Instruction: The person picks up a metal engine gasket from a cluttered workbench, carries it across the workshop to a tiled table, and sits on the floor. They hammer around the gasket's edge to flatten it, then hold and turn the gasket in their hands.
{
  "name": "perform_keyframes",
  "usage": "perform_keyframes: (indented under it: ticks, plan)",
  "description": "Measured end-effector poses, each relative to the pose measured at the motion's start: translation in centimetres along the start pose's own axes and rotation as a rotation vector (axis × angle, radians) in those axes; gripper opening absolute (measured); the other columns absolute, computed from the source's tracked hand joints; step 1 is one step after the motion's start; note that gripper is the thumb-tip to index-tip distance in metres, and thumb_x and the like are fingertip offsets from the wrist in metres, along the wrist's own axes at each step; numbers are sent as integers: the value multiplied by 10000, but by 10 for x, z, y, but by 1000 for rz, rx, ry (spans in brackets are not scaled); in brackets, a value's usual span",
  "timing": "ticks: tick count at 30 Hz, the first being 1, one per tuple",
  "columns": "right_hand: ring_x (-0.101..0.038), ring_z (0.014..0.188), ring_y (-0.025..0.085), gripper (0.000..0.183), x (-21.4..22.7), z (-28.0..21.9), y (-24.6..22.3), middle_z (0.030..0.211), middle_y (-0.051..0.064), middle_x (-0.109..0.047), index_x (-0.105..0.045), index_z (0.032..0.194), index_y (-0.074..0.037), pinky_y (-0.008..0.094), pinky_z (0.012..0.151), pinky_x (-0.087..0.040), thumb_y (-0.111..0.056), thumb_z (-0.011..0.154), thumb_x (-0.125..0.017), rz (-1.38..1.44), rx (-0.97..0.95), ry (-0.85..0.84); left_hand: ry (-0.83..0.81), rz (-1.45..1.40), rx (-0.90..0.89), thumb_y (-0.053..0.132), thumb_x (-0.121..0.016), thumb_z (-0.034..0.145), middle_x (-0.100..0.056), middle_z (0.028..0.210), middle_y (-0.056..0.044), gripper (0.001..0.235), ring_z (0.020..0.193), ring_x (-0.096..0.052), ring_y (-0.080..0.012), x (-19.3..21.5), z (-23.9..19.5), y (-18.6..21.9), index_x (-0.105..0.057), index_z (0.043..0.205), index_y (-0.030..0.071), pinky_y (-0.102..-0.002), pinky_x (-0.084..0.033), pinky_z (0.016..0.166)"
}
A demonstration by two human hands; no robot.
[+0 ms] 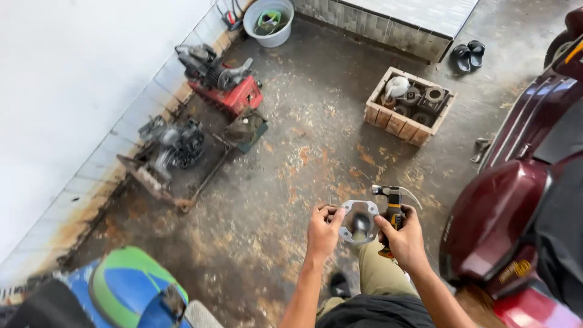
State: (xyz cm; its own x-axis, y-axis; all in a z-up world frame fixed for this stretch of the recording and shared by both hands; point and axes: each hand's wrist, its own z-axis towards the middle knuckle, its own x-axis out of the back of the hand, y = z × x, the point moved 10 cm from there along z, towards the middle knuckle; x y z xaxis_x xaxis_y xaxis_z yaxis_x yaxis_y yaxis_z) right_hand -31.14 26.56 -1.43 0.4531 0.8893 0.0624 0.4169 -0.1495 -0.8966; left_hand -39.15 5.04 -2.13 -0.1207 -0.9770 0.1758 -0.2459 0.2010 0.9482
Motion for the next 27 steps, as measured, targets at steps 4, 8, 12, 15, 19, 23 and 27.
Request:
perform_keyframes:
  ticks: [4,8,12,15,19,23,27]
  plan:
    - [-602,536,246,548,-22,140,-39,720,185,-626,-436,1298,57,370,462,-497,-140,906,-764,31,58,5,-21,122,-57,346,-772,874,-617,1177,-52,270,820,-634,-169,-26,148,27,-765,943,85,-289,-537,748]
    - [-633,480,278,548,-46,278,-89,568,198,-639,-460,1267,72,381,436,-523,-157,901,-798,55,64,-27,15,199,-29,441,-821,828,-666,1159,-82,312,824,-665,-238,-54,296,50,-811,939,149,-348,-542,794]
    - [-664,542,277,598,-67,398,-160,687,225,-676,-501,1296,64,399,481,-556,-168,862,-840,47,48,9,65,195,12,414,-797,853,-659,1144,-75,288,814,-644,-218,-69,414,111,-805,908,131,-340,-533,789]
    - [-668,527,277,589,-84,470,-204,621,194,-657,-480,1284,57,385,480,-547,-165,866,-831,51,59,-25,89,142,-34,300,-787,869,-645,1156,-70,185,818,-612,-157,-76,492,148,-818,922,126,-282,-530,778]
    - [-684,500,275,567,-111,567,-246,582,181,-673,-475,1283,25,387,464,-546,-222,898,-811,-26,63,-37,50,122,-33,310,-822,821,-624,1155,-19,179,780,-564,-109,-94,615,173,-829,921,163,-265,-527,758]
    - [-665,492,264,548,-133,677,-274,563,181,-654,-450,1274,33,353,460,-532,-181,910,-798,25,99,11,-25,146,-34,346,-843,780,-631,1158,13,181,795,-600,-113,-129,744,184,-824,889,202,-265,-532,768]
    - [-648,471,272,540,-161,796,-302,558,199,-656,-427,1258,68,369,443,-531,-186,933,-775,44,72,86,-135,180,-16,336,-837,809,-648,1173,-46,203,809,-615,-154,-157,886,198,-816,931,175,-279,-538,776]
